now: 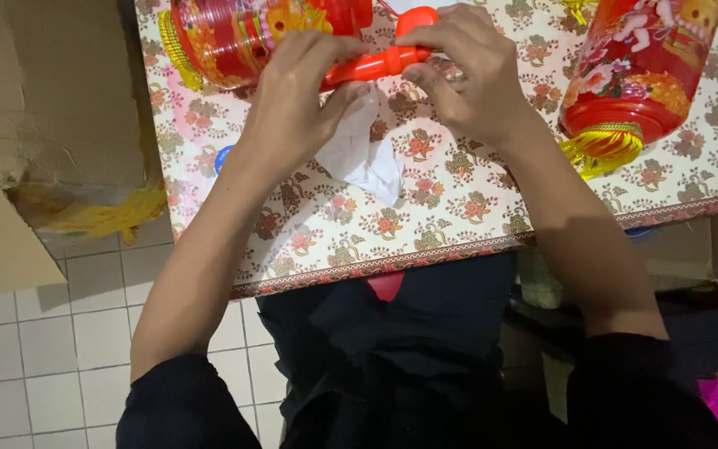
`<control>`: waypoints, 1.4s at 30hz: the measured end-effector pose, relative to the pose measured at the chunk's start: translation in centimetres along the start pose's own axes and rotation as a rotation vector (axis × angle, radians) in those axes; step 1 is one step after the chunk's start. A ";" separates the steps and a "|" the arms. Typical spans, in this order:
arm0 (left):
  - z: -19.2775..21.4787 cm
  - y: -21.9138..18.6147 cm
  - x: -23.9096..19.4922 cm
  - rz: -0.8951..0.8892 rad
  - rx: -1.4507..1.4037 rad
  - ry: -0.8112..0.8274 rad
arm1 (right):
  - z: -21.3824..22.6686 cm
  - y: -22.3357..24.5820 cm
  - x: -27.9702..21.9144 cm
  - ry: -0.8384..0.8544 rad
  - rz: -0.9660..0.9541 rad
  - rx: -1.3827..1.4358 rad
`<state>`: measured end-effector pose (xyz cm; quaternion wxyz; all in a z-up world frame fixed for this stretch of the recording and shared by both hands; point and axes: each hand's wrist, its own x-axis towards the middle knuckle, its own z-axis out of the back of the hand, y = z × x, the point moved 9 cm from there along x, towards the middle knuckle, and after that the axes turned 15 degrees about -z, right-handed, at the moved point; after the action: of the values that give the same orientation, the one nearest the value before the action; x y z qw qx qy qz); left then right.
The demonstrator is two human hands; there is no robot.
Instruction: Assembling decorative red lanterns by applying glue to plastic handles and attaching them to the lantern bodies.
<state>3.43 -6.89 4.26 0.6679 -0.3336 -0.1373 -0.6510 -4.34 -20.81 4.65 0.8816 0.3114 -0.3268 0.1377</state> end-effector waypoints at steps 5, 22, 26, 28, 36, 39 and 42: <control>0.4 0.3 -0.3 0.042 0.159 0.048 | 0.8 1.1 0.4 -0.015 -0.003 0.045; -0.6 -0.8 -0.1 -0.058 0.067 0.026 | 0.9 -0.7 0.1 -0.085 -0.089 -0.014; 0.5 -1.0 0.1 -0.080 0.173 -0.069 | 0.7 -0.9 -0.2 -0.084 -0.133 -0.007; 0.3 -0.8 0.0 -0.062 0.189 -0.079 | 0.7 -1.2 -0.4 -0.084 -0.133 -0.029; -1.9 0.1 0.1 0.028 -0.091 0.102 | -0.1 -0.4 -0.1 -0.081 -0.030 -0.043; -2.0 1.9 -0.5 0.150 0.021 0.116 | -0.4 -0.7 -0.3 -0.063 -0.050 -0.053; -0.9 1.1 -0.3 0.096 0.059 0.025 | -0.4 -1.2 -0.5 -0.097 -0.054 -0.080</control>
<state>4.25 -7.27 3.07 0.7095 -0.3119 -0.1320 -0.6180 -4.00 -21.50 3.50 0.8799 0.2909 -0.3658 0.0855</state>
